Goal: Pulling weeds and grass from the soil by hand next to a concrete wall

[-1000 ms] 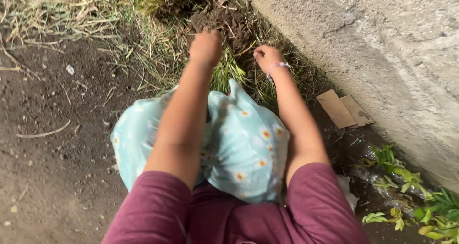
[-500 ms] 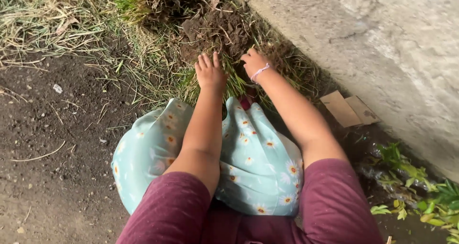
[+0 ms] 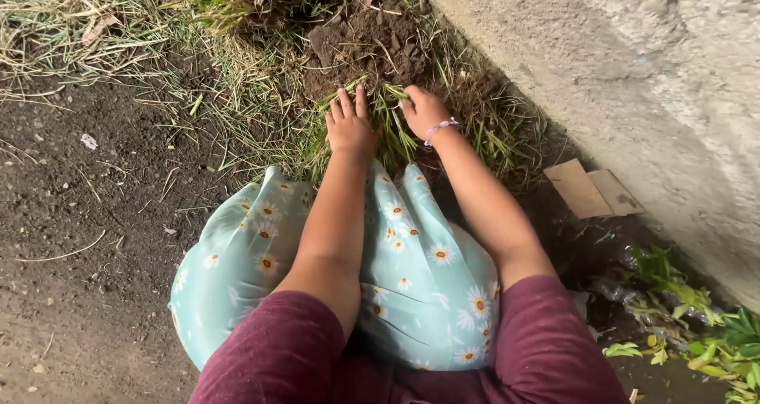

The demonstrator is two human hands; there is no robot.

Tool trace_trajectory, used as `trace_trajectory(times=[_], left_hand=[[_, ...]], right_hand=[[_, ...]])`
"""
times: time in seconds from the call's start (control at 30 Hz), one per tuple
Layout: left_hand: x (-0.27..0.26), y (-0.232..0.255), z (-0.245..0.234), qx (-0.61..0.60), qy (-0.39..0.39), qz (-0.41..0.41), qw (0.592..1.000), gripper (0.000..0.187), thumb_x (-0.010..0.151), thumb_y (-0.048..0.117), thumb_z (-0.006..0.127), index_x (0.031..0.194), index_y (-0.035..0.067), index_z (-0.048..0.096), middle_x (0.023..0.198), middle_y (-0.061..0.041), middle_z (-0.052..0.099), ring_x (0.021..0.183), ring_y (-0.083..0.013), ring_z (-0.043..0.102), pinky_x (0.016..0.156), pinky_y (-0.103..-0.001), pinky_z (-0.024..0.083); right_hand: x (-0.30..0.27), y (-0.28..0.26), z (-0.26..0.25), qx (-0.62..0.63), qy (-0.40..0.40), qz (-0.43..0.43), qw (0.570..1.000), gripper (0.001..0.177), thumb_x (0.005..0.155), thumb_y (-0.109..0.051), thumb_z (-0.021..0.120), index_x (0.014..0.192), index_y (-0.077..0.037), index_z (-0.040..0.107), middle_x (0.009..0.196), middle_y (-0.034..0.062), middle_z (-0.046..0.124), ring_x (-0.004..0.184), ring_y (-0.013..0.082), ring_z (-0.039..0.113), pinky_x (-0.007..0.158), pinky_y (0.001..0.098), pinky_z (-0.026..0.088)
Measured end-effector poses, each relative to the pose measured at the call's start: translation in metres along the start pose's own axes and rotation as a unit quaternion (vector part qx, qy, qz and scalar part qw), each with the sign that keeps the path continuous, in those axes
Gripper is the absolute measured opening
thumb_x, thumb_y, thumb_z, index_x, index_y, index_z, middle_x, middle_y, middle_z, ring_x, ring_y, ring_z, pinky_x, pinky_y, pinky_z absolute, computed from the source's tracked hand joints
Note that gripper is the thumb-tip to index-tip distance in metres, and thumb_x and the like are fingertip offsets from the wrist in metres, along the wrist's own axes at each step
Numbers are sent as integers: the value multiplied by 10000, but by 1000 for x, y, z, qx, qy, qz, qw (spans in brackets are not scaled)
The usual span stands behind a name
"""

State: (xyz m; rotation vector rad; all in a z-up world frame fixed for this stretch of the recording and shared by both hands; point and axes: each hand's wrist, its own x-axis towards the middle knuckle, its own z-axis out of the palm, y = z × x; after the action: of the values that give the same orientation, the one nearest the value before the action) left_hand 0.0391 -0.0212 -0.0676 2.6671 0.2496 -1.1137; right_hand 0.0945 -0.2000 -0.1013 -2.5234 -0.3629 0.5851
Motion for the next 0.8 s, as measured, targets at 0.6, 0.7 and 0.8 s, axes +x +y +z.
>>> trace_trajectory(times=[0.6, 0.7, 0.8], left_hand=[[34, 0, 30, 25, 33, 21, 999, 1039, 983, 527, 615, 1654, 94, -50, 1671, -305, 108, 1546, -485, 109, 1226, -542, 190], [21, 1, 13, 27, 28, 27, 999, 992, 1000, 477, 614, 1667, 94, -12, 1702, -266, -9, 1560, -471, 119, 1236, -519, 234], [31, 0, 21, 32, 26, 34, 999, 978, 1007, 512, 587, 1664, 87, 0, 1702, -262, 32, 1555, -478, 137, 1227, -522, 252]], right_hand=[[64, 0, 29, -211, -29, -101, 972, 228, 1018, -384, 549, 1058, -166, 605, 1036, 95, 564, 1034, 356, 662, 830, 492, 597], [68, 1, 37, -228, -28, -125, 965, 255, 1039, -360, 503, 996, -136, 616, 999, 93, 564, 1033, 339, 655, 828, 472, 592], [76, -1, 37, -168, -70, -65, 981, 293, 1049, -394, 438, 1006, -168, 619, 1007, 65, 596, 1046, 307, 656, 853, 462, 579]])
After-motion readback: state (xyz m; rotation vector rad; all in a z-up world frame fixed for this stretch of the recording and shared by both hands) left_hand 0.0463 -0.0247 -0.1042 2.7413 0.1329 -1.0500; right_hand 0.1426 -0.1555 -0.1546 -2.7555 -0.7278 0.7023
